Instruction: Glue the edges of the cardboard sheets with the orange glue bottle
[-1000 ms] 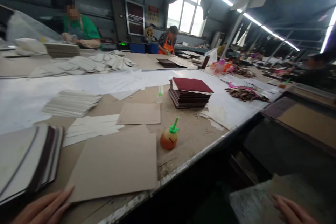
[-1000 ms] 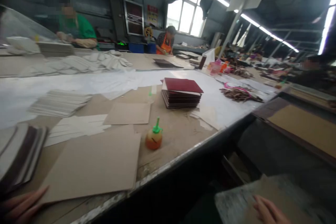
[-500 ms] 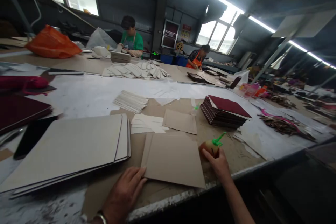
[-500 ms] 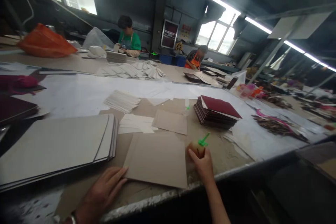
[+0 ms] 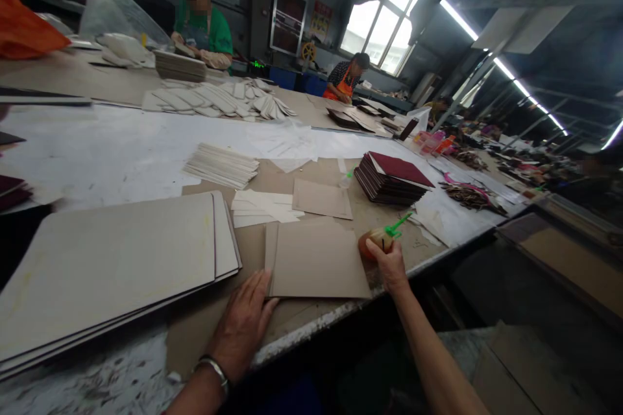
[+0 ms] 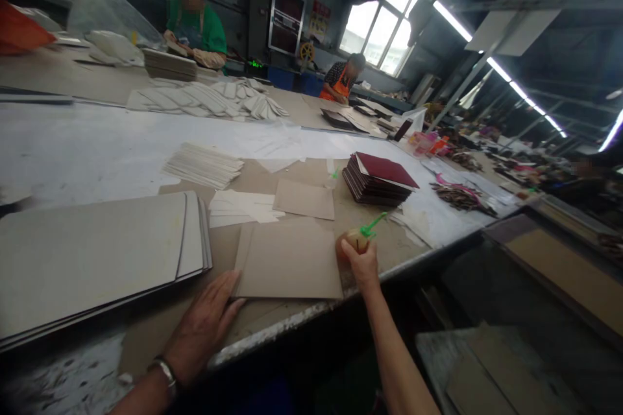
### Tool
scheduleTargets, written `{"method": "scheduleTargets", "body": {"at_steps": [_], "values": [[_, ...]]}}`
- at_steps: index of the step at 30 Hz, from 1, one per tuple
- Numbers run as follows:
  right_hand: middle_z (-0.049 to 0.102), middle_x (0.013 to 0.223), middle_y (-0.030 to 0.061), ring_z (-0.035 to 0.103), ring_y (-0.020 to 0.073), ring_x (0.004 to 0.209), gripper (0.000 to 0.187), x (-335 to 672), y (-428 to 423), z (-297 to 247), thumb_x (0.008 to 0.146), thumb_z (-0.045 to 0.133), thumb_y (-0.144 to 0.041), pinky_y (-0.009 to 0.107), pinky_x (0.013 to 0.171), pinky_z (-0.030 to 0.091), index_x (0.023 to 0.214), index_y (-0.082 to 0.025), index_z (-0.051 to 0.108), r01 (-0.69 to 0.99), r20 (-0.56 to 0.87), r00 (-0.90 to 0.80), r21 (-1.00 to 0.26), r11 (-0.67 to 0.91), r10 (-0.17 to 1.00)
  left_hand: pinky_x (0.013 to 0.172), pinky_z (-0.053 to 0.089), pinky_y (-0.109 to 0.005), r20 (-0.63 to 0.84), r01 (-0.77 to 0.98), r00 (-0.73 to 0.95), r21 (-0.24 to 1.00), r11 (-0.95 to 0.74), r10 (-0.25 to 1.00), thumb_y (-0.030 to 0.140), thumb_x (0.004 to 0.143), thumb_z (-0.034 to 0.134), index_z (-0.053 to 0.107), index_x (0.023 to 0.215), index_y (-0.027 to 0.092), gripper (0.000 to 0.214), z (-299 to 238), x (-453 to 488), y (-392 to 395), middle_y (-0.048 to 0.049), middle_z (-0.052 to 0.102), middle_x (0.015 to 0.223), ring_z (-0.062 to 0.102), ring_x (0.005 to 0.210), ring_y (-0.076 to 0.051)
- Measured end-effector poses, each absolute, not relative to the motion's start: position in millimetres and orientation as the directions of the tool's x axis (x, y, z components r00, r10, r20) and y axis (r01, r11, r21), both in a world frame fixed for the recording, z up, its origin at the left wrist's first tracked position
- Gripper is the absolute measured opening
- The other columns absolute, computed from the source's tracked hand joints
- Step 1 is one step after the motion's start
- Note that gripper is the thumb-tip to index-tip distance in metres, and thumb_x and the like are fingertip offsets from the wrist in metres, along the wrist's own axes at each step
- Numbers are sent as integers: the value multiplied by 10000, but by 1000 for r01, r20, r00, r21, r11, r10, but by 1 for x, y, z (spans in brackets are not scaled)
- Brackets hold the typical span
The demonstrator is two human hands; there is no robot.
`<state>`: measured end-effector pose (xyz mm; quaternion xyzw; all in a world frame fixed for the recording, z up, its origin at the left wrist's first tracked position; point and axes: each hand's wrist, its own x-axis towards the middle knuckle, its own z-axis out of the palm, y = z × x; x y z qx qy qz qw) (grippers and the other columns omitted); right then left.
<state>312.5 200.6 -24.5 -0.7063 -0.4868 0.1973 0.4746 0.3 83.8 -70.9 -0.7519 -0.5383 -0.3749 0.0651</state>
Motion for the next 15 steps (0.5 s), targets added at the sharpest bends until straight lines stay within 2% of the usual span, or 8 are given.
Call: {"method": "scheduleTargets", "body": {"at_steps": [8,15], "values": [[578,821,-14,562,186,731,533,290,201,-19,545,761,-469,330,717,472,931,-218,491,454,190,355,-891,9,915,889,525,-403,615,865,146,301,-402,775,351,960,322,378,1308,94,436,-67,-1,81,-165,587,1151,574,1061,-244],[589,845,-11,567,167,739,491,272,206,-19,580,746,-439,306,717,482,945,-212,508,347,181,271,-935,80,945,896,516,-458,573,847,167,334,-414,802,452,926,393,426,1236,97,473,-59,-1,74,-170,577,1129,559,1073,-270]]}}
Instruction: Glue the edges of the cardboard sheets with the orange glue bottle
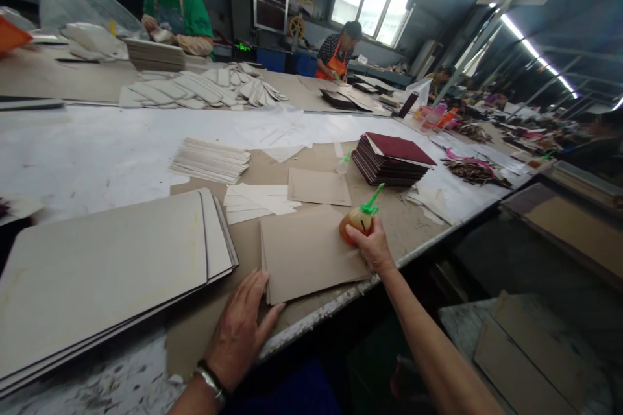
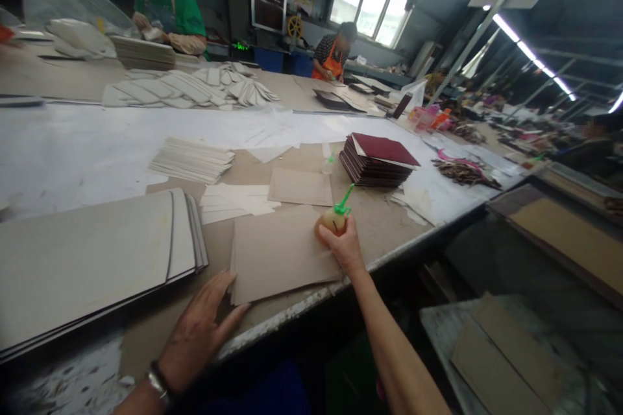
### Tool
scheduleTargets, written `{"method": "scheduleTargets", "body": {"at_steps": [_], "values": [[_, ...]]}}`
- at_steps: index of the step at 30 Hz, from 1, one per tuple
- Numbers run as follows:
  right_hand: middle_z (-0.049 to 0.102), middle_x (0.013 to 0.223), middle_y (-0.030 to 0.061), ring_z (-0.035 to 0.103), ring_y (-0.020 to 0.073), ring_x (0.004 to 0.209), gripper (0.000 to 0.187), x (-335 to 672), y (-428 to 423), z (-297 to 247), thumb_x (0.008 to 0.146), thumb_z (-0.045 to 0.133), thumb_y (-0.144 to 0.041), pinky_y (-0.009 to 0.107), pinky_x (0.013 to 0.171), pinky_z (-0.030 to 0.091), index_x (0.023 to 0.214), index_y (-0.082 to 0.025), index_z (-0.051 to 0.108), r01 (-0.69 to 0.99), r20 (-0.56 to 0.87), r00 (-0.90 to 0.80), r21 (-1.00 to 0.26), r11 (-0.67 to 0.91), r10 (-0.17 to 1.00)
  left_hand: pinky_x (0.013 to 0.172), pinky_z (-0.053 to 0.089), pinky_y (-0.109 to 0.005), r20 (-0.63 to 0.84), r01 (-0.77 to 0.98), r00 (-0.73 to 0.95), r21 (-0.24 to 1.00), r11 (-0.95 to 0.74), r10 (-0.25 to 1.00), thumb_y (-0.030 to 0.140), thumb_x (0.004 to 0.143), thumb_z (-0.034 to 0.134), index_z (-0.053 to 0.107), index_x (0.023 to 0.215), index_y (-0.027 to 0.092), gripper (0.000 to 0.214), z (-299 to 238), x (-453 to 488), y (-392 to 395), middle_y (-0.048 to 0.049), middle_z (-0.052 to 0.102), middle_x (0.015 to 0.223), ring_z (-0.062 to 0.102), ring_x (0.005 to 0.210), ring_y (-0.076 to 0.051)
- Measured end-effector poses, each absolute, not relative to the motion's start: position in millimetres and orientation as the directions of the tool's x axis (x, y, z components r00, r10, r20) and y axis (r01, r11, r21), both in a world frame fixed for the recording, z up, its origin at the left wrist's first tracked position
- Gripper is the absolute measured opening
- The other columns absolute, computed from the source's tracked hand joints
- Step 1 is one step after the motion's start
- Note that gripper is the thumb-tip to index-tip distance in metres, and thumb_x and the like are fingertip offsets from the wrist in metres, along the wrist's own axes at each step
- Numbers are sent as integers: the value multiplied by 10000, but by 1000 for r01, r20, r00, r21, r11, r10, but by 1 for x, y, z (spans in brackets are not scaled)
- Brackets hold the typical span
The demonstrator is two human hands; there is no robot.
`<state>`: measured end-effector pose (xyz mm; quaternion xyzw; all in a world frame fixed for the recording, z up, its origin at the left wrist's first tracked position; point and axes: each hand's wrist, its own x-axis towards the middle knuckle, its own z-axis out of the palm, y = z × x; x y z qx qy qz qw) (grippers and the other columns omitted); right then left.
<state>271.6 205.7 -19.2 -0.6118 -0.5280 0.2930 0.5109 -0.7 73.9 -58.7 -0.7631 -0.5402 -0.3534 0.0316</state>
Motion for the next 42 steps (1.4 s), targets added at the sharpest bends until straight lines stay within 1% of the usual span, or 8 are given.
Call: {"method": "scheduleTargets", "body": {"at_steps": [12,17,20,25,28,34,38,42], "values": [[636,944,20,602,207,883,485,313,181,23,614,742,-416,356,842,472,1019,-216,566,172,116,315,-983,63,942,854,543,-379,582,835,182,334,-437,792,396,928,421,505,1188,144,372,-48,-4,72,-135,592,1114,588,1041,-243],[654,945,28,636,215,816,531,317,142,43,574,783,-417,365,782,513,1023,-234,566,-76,-141,350,-990,-122,926,838,548,-323,634,841,180,297,-452,752,344,936,413,517,1164,127,331,-51,-5,76,-126,620,1080,606,1018,-216],[663,973,45,639,220,824,620,313,124,49,547,796,-451,335,734,519,1074,-249,539,-104,-239,338,-971,-216,910,835,550,-307,643,849,182,280,-449,744,355,938,409,519,1157,131,333,-56,-6,77,-119,630,1079,615,1008,-208],[669,1019,73,647,260,889,606,303,106,54,600,745,-501,354,727,515,1106,-277,497,39,-236,253,-967,-254,938,821,557,-286,676,843,140,302,-445,724,357,942,402,541,1131,155,310,-61,-6,79,-94,649,1046,631,975,-191],[682,1000,75,647,277,905,587,293,105,56,592,749,-485,370,758,513,1084,-267,514,163,-191,181,-961,-221,965,815,559,-276,692,841,110,317,-438,714,352,941,411,554,1115,170,290,-60,-5,79,-81,654,1025,634,963,-181],[680,1031,61,645,267,923,546,255,117,57,623,728,-460,356,767,522,1091,-256,533,250,-122,5,-961,-119,993,818,562,-327,689,818,24,403,-411,724,329,932,436,571,1055,177,238,-53,-2,74,-99,625,1035,621,962,-204],[668,1030,57,639,268,909,551,230,132,53,601,729,-467,364,771,524,1081,-245,574,524,-40,-39,-852,-13,998,819,556,-305,679,779,21,449,-438,734,246,938,416,583,1008,172,196,-47,1,72,-89,622,979,615,937,-186],[652,983,51,632,248,869,494,216,147,47,624,704,-481,378,800,514,1037,-243,574,621,84,-71,-776,110,994,824,550,-303,666,751,13,486,-447,746,206,934,414,583,1002,165,187,-45,2,72,-91,610,981,604,937,-184]]}}
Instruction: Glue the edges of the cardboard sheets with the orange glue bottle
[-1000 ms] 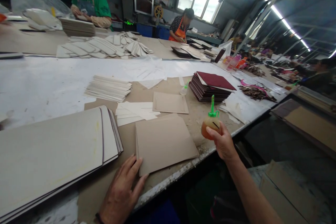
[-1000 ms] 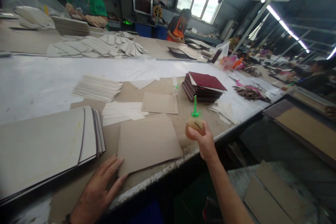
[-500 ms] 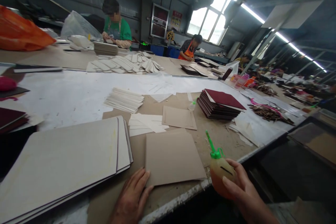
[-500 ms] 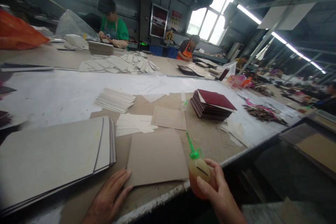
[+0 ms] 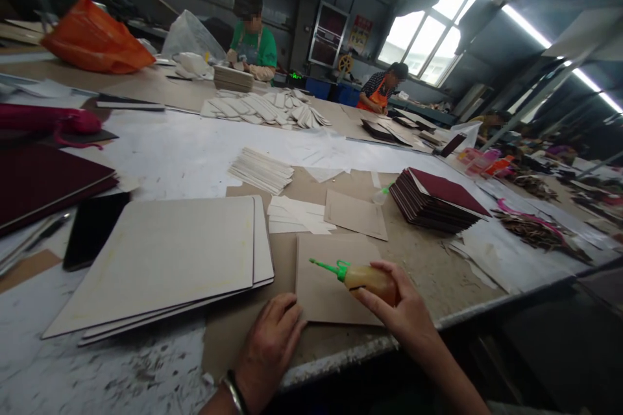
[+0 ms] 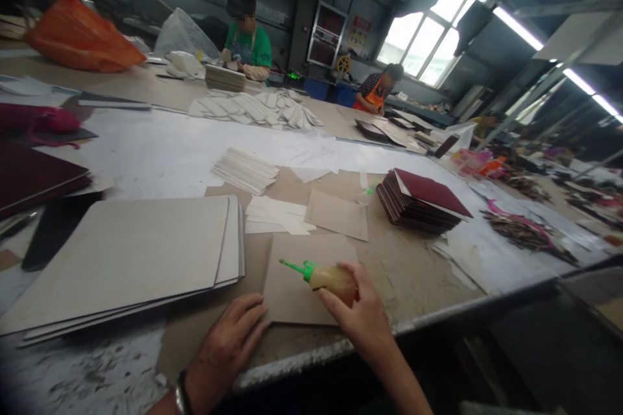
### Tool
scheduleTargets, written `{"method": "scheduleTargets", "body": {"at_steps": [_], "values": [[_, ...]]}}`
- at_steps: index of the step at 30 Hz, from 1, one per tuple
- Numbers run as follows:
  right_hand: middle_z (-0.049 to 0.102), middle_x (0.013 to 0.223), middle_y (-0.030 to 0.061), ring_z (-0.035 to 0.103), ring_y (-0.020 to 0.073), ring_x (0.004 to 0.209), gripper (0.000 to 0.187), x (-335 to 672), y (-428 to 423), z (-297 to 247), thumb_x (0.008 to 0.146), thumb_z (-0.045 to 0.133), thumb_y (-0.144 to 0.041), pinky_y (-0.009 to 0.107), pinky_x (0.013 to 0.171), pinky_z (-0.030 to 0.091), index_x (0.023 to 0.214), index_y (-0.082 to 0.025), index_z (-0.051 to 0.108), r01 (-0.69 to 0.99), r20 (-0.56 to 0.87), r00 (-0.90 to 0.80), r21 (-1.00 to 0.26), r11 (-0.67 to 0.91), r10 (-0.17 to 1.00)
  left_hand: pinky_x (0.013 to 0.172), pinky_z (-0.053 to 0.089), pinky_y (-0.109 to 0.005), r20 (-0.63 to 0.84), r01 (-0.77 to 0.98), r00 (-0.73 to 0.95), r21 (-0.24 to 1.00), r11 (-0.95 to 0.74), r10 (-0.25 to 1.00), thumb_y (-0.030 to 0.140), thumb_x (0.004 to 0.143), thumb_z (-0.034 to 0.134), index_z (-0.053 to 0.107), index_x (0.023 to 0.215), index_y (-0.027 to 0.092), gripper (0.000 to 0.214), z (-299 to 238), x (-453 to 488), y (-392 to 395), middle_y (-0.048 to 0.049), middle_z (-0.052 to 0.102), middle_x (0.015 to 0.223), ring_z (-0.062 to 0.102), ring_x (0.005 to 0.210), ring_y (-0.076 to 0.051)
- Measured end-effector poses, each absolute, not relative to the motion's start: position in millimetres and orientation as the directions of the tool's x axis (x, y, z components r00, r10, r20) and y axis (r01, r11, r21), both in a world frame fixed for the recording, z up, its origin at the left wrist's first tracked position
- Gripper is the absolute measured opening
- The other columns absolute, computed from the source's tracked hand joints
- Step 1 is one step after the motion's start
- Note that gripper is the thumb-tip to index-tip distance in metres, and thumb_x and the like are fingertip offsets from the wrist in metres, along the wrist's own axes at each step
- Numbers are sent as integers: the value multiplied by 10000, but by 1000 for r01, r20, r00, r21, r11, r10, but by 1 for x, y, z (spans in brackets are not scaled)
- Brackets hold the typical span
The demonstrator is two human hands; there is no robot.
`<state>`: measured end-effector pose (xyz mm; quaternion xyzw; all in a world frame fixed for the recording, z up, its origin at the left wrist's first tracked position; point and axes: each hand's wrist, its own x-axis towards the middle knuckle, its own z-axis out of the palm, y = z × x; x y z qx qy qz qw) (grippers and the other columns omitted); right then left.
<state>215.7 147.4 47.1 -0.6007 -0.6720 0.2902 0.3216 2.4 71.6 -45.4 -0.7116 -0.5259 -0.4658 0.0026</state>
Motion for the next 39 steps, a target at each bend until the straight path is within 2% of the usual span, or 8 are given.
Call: {"method": "scheduleTargets", "body": {"at_steps": [3,7,12,18,23,28,33,39], "values": [[623,1036,66,617,255,903,519,213,160,44,636,694,-488,403,826,500,1062,-229,548,656,141,-78,-738,157,987,824,547,-304,639,729,13,520,-445,769,195,934,408,577,996,163,183,-46,3,71,-92,599,987,596,941,-182],[585,1107,82,607,260,933,595,209,174,42,636,704,-484,399,814,504,1132,-222,505,656,140,-95,-736,168,986,835,539,-295,607,708,5,559,-431,795,177,933,399,569,994,164,181,-46,3,72,-89,589,997,589,947,-174],[610,992,51,618,230,821,535,200,183,42,650,696,-483,372,755,518,1086,-234,514,686,142,-110,-706,178,984,806,544,-279,626,714,-11,551,-432,780,186,935,395,571,974,163,182,-46,3,74,-89,595,980,599,918,-171],[623,960,54,614,226,779,483,193,191,44,661,677,-495,347,701,514,1037,-227,535,719,181,-148,-656,232,972,802,541,-260,629,717,-15,548,-430,777,188,943,379,567,967,169,191,-43,2,75,-83,601,970,604,908,-160],[643,889,50,617,232,749,471,194,191,51,643,681,-504,347,672,510,997,-220,554,726,140,-178,-649,226,974,805,540,-256,629,717,-22,551,-427,777,196,945,386,567,980,171,186,-46,2,74,-80,604,979,605,918,-158],[645,925,62,615,240,788,462,196,190,54,656,678,-496,365,702,509,1003,-220,551,724,142,-214,-641,254,966,805,542,-262,623,710,-21,560,-427,782,188,941,388,572,975,168,188,-46,3,75,-84,600,986,603,923,-163],[628,989,80,603,249,830,445,191,197,51,666,676,-478,376,736,500,1005,-216,556,730,204,-230,-610,307,952,811,537,-252,625,694,-21,571,-438,781,186,944,381,570,977,167,193,-43,2,75,-79,597,974,601,912,-154],[630,965,58,607,233,830,392,191,199,55,706,661,-452,352,719,502,1002,-220,549,727,207,-305,-579,368,929,810,537,-266,626,697,-23,569,-436,780,202,948,388,564,974,164,182,-47,3,74,-79,594,972,596,916,-159]]}}
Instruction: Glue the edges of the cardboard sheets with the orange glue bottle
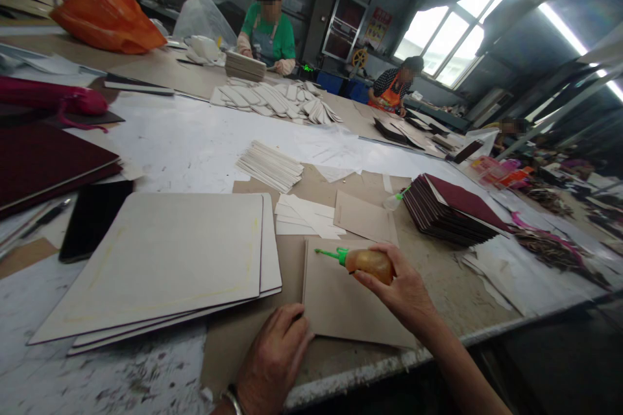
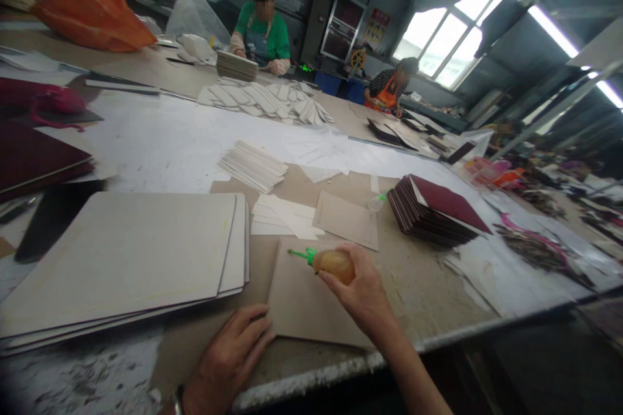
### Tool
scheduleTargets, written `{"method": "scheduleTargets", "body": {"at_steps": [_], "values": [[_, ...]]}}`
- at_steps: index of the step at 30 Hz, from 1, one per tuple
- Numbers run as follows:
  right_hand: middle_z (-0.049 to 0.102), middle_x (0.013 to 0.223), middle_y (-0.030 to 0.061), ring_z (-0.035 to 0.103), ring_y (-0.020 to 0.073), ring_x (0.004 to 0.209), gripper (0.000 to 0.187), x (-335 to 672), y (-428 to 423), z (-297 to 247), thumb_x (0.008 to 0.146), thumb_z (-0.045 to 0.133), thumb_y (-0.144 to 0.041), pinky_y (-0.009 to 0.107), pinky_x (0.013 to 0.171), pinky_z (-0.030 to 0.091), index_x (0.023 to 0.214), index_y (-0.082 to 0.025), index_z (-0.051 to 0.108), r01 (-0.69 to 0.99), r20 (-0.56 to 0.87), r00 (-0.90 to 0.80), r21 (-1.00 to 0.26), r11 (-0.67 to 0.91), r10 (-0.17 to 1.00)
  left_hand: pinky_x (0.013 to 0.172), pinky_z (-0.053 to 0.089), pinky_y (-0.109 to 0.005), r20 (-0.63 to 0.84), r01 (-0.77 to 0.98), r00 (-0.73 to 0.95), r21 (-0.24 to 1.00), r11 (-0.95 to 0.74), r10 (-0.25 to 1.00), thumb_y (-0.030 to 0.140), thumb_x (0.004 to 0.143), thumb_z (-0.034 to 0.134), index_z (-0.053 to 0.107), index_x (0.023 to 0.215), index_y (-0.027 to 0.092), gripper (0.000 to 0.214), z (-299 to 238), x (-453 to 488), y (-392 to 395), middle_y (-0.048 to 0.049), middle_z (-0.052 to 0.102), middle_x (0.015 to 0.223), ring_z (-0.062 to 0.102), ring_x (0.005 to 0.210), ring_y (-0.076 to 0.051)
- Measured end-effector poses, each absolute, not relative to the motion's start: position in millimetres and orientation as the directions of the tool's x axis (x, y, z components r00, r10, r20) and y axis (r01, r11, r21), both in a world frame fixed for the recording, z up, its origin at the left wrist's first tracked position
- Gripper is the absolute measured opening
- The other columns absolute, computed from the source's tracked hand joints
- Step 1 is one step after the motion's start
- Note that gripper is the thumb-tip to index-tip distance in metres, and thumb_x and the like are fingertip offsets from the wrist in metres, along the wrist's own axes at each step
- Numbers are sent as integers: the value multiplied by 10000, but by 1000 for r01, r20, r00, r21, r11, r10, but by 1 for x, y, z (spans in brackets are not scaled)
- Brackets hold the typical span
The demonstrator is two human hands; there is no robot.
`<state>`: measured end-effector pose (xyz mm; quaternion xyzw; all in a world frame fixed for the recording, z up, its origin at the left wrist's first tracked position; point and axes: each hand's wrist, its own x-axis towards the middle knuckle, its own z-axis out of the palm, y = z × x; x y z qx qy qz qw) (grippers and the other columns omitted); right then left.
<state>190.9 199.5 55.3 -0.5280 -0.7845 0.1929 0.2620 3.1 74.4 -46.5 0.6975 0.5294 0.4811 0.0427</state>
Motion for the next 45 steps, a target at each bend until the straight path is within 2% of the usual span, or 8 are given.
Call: {"method": "scheduleTargets", "body": {"at_steps": [7,14,19,26,34,45], "values": [[636,964,55,611,240,854,382,200,186,61,720,666,-428,353,711,499,1019,-226,540,743,127,-328,-577,339,936,813,532,-267,633,693,-37,574,-437,774,199,946,399,557,979,168,165,-49,4,73,-75,593,966,596,912,-159],[622,993,69,604,243,875,382,190,194,59,719,660,-409,364,744,493,1022,-212,538,745,225,-314,-544,386,923,797,535,-272,645,698,-27,559,-447,764,205,944,401,556,972,172,160,-48,4,74,-71,594,954,600,895,-162],[621,969,69,600,241,869,354,186,198,60,719,655,-395,363,743,488,995,-205,542,737,223,-335,-543,402,915,791,533,-274,638,692,-26,567,-447,769,213,947,397,553,952,175,161,-50,4,75,-66,589,954,595,887,-160],[622,960,42,602,218,845,346,197,181,67,718,666,-402,341,744,479,985,-220,543,729,156,-364,-567,385,918,786,525,-267,655,677,-34,570,-465,755,196,941,411,544,963,167,137,-48,3,75,-60,585,941,585,881,-155],[614,958,30,597,202,847,337,208,158,69,716,671,-393,323,756,479,988,-232,556,743,98,-377,-562,364,921,691,532,-280,620,644,-42,616,-453,784,227,940,417,579,897,176,175,-45,3,75,-41,575,820,579,760,-158],[627,942,22,604,206,848,337,214,133,76,704,672,-404,308,749,479,980,-231,584,752,29,-382,-571,329,924,721,534,-244,624,639,-41,617,-460,780,223,953,379,571,919,178,200,-46,3,73,-38,577,847,596,786,-141]]}}
